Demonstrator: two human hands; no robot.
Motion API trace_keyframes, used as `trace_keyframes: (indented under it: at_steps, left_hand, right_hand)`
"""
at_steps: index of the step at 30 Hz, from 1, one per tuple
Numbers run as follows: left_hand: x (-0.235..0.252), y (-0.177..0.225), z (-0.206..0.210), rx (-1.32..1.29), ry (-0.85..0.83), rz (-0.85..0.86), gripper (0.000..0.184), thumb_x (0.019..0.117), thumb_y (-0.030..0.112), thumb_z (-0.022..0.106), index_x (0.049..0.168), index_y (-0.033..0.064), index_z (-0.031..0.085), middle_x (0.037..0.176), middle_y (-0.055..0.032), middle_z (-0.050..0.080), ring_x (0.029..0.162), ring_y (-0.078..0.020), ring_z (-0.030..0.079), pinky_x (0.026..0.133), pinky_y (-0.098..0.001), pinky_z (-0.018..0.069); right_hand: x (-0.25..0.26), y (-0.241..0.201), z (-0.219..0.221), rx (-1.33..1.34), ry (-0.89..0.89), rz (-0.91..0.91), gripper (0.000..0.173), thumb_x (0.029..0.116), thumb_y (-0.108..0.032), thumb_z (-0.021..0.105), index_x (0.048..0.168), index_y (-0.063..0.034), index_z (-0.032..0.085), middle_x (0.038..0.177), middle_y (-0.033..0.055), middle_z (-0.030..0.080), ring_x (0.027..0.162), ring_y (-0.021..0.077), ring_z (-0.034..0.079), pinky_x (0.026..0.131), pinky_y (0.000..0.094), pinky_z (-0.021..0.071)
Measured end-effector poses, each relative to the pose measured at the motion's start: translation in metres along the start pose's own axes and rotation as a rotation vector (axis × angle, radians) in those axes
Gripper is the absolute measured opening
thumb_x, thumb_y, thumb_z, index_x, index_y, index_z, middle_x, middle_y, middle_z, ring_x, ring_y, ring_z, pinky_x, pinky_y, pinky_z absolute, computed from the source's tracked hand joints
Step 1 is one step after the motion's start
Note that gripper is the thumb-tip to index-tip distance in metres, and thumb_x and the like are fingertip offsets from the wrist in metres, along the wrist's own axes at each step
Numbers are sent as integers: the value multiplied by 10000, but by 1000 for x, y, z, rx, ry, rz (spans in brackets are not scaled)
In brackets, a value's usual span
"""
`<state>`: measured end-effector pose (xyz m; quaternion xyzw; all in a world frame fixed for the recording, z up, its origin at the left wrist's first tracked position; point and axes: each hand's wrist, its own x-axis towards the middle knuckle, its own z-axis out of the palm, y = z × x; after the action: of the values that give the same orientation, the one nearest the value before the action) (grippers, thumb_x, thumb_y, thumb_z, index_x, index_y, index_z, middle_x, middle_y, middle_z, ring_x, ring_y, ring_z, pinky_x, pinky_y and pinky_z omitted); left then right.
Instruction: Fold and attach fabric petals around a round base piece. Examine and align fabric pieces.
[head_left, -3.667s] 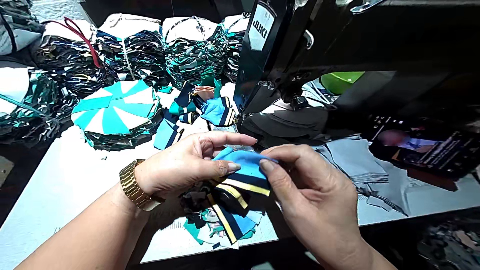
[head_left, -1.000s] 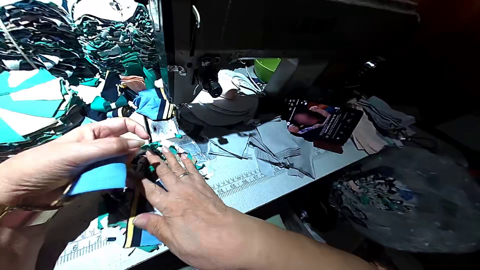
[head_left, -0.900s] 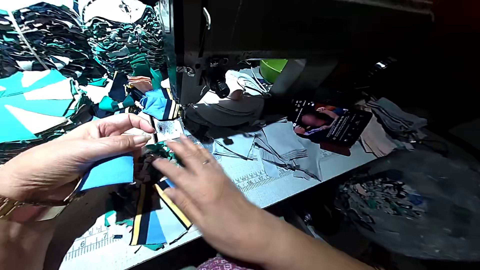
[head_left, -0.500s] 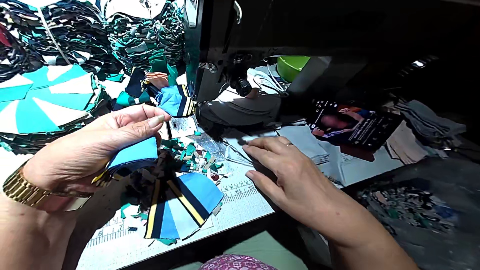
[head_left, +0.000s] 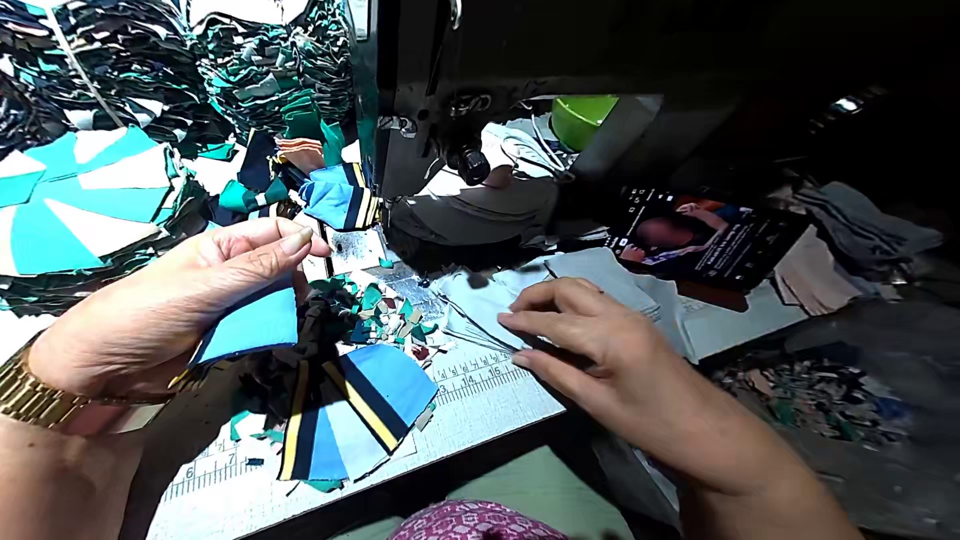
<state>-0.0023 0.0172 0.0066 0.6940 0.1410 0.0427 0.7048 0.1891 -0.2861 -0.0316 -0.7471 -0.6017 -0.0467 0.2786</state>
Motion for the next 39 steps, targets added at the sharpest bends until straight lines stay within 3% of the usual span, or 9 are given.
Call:
trace_keyframes:
  at_steps: [4, 11, 18, 22, 27, 31, 33, 35, 39]
  left_hand:
    - [1, -3, 0, 40, 17, 17, 282, 1088, 155, 379, 1076, 156, 661, 699, 39, 618, 549, 3, 580, 494, -134, 506]
    - [1, -1, 6, 21, 100, -14, 354, 1073, 57, 287, 1055, 129, 633, 669, 42, 600, 539, 1, 577, 493, -127, 497]
    - [1, 1, 10, 55, 161, -19, 346, 1073, 38, 300, 1061, 120, 636, 686, 39, 615, 565, -7, 593, 517, -135, 509]
    - [-1, 1, 11, 80, 178, -8, 332, 1074, 20, 315, 1073, 101, 637, 711, 32, 614, 585, -11, 599, 533, -132, 513]
    - [-2, 1, 11, 82, 194, -21, 278, 1075, 67, 374, 1064, 113, 648, 728, 32, 647, 591, -5, 614, 530, -141, 530]
    - [-3, -5, 4, 66, 118, 31, 244, 1093, 135, 410, 1065, 104, 650, 720, 15, 640, 579, -9, 608, 520, -134, 519]
    - [-1, -7, 1, 61, 86, 45, 234, 1088, 163, 432, 1066, 123, 662, 725, 14, 647, 591, -15, 621, 531, -144, 534]
    - [-1, -3, 4, 66, 116, 18, 234, 1067, 136, 427, 1047, 137, 661, 707, 13, 641, 586, -26, 621, 527, -157, 537]
    - [-1, -4, 4, 75, 122, 25, 220, 1064, 137, 444, 1048, 139, 664, 710, 17, 645, 586, -23, 621, 521, -151, 532]
  right_hand:
    - [5, -13, 20, -119, 83, -7, 221, 945, -117, 644, 1109, -56, 780, 1051, 83, 667, 966, 216, 627, 806, 326, 555]
    - [13, -37, 42, -226, 121, 65, 308, 977, -243, 618, 1146, -18, 745, 1010, 104, 626, 906, 241, 604, 715, 313, 534]
    - [22, -38, 49, -278, 156, 86, 289, 879, -88, 601, 1122, -9, 736, 960, 102, 625, 856, 256, 611, 664, 333, 528]
    - [28, -36, 49, -295, 158, 99, 252, 939, -150, 599, 1109, -22, 734, 926, 98, 616, 838, 261, 621, 645, 341, 526]
    - [33, -24, 32, 287, 212, 320, 138, 931, -93, 650, 1041, -66, 727, 932, 5, 683, 739, 55, 639, 624, 218, 553]
    - [33, -23, 9, 889, 261, 490, 257, 904, 42, 671, 1139, -56, 634, 900, 56, 706, 713, 104, 681, 637, 231, 592]
    - [29, -21, 7, 770, 282, 524, 255, 903, 26, 685, 1122, -74, 603, 845, 35, 696, 654, 80, 649, 590, 204, 556]
    - [21, -17, 10, 293, 248, 497, 170, 906, -113, 716, 1044, -106, 617, 810, -33, 654, 619, 43, 601, 543, 197, 511]
    - [9, -11, 7, -181, 205, 280, 110, 909, -182, 682, 944, -79, 694, 910, 45, 620, 787, 172, 599, 664, 346, 509]
